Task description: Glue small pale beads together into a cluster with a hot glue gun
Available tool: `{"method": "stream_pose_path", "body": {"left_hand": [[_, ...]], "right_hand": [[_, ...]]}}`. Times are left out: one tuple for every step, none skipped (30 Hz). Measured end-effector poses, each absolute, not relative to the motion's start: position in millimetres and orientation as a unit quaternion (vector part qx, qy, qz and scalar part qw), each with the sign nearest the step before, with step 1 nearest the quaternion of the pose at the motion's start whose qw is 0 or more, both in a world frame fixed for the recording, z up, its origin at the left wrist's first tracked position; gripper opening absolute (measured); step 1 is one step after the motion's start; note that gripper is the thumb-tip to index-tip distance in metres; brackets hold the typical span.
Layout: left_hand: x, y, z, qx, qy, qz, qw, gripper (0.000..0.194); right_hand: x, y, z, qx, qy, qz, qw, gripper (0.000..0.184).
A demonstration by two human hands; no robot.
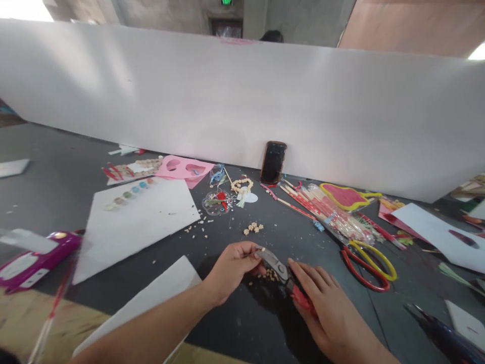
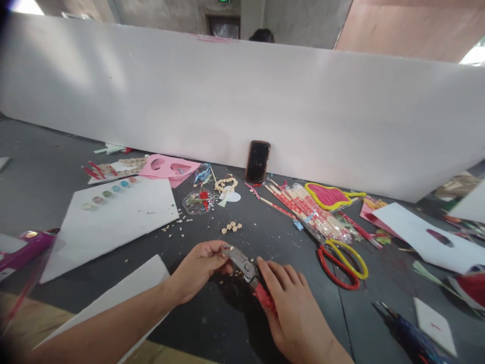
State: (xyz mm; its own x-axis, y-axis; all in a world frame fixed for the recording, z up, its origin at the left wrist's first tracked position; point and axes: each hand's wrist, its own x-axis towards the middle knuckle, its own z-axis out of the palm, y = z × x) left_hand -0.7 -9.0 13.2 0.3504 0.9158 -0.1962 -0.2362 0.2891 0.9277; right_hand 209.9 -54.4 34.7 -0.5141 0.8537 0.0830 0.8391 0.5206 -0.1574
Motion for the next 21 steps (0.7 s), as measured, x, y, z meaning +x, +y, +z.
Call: {"method": "stream_pose_path", "body": {"left_hand": [[-0.6, -8.9, 13.1, 0.434, 0.396, 0.411, 0.697, 0.02], [-0.4, -8.8, 13.0, 0.436, 0.398, 0.41, 0.696, 0.021], [-0.3, -8.8, 12.8, 0.438, 0.398, 0.41, 0.694, 0.02], [-0.2, -8.7, 12.6, 0.44, 0.396, 0.41, 0.694, 0.02], [-0.1, -8.7, 12.4, 0.44, 0.392, 0.411, 0.695, 0.019], [-0.1, -8.8, 12.2, 0.439, 0.388, 0.412, 0.697, 0.018], [-0.1, -9.1, 12.2, 0.438, 0.385, 0.413, 0.699, 0.018], [-0.3, -9.3, 12.2, 0.437, 0.383, 0.414, 0.701, 0.018], [-0.5, -9.6, 12.3, 0.435, 0.383, 0.415, 0.701, 0.018], [-0.7, -9.9, 12.4, 0.434, 0.386, 0.414, 0.701, 0.019], [-1.0, -10.0, 12.5, 0.433, 0.389, 0.413, 0.701, 0.02], [-1.2, -10.0, 12.5, 0.433, 0.391, 0.411, 0.7, 0.02], [-1.4, -9.9, 12.5, 0.433, 0.393, 0.41, 0.7, 0.021], [-1.5, -9.6, 12.5, 0.434, 0.393, 0.41, 0.699, 0.021], [-1.5, -9.3, 12.5, 0.436, 0.393, 0.409, 0.699, 0.022], [-1.4, -8.9, 12.5, 0.438, 0.392, 0.409, 0.698, 0.023], [-1.4, -8.6, 12.6, 0.44, 0.393, 0.409, 0.697, 0.023], [-1.4, -8.5, 12.8, 0.441, 0.394, 0.408, 0.695, 0.024], [-1.4, -8.5, 13.1, 0.443, 0.397, 0.407, 0.693, 0.024], [-1.4, -8.6, 13.4, 0.444, 0.4, 0.406, 0.691, 0.025], [-1.4, -8.7, 13.6, 0.446, 0.403, 0.405, 0.689, 0.025]], "right_hand": [[210.1, -54.1, 34.9, -0.485, -0.87, 0.048, 0.075, 0.056], [210.3, -53.9, 34.9, -0.483, -0.871, 0.046, 0.075, 0.055], [210.7, -53.7, 34.6, -0.48, -0.873, 0.042, 0.075, 0.055], [211.1, -53.6, 34.0, -0.477, -0.875, 0.039, 0.076, 0.056], [211.5, -53.5, 33.2, -0.474, -0.876, 0.035, 0.076, 0.056], [212.0, -53.4, 32.2, -0.473, -0.877, 0.032, 0.076, 0.056], [212.5, -53.4, 31.3, -0.473, -0.877, 0.03, 0.076, 0.056], [213.0, -53.3, 30.3, -0.474, -0.877, 0.027, 0.076, 0.056], [213.5, -53.2, 29.3, -0.475, -0.876, 0.024, 0.076, 0.056], [214.0, -53.1, 28.5, -0.476, -0.876, 0.022, 0.076, 0.056], [214.5, -52.8, 27.8, -0.476, -0.876, 0.019, 0.077, 0.056], [215.0, -52.6, 27.1, -0.475, -0.876, 0.018, 0.079, 0.056], [215.4, -52.2, 26.7, -0.474, -0.876, 0.019, 0.082, 0.056], [215.8, -51.8, 26.4, -0.473, -0.877, 0.023, 0.083, 0.056], [216.1, -51.4, 26.3, -0.471, -0.878, 0.028, 0.084, 0.056], [216.4, -51.0, 26.4, -0.469, -0.878, 0.034, 0.084, 0.055], [216.6, -50.7, 26.8, -0.467, -0.879, 0.04, 0.084, 0.055], [216.6, -50.5, 27.3, -0.465, -0.88, 0.046, 0.085, 0.054], [216.6, -50.5, 28.0, -0.464, -0.88, 0.049, 0.086, 0.054], [216.5, -50.7, 28.9, -0.464, -0.88, 0.052, 0.087, 0.054], [216.4, -51.0, 29.7, -0.463, -0.88, 0.053, 0.089, 0.053]]}}
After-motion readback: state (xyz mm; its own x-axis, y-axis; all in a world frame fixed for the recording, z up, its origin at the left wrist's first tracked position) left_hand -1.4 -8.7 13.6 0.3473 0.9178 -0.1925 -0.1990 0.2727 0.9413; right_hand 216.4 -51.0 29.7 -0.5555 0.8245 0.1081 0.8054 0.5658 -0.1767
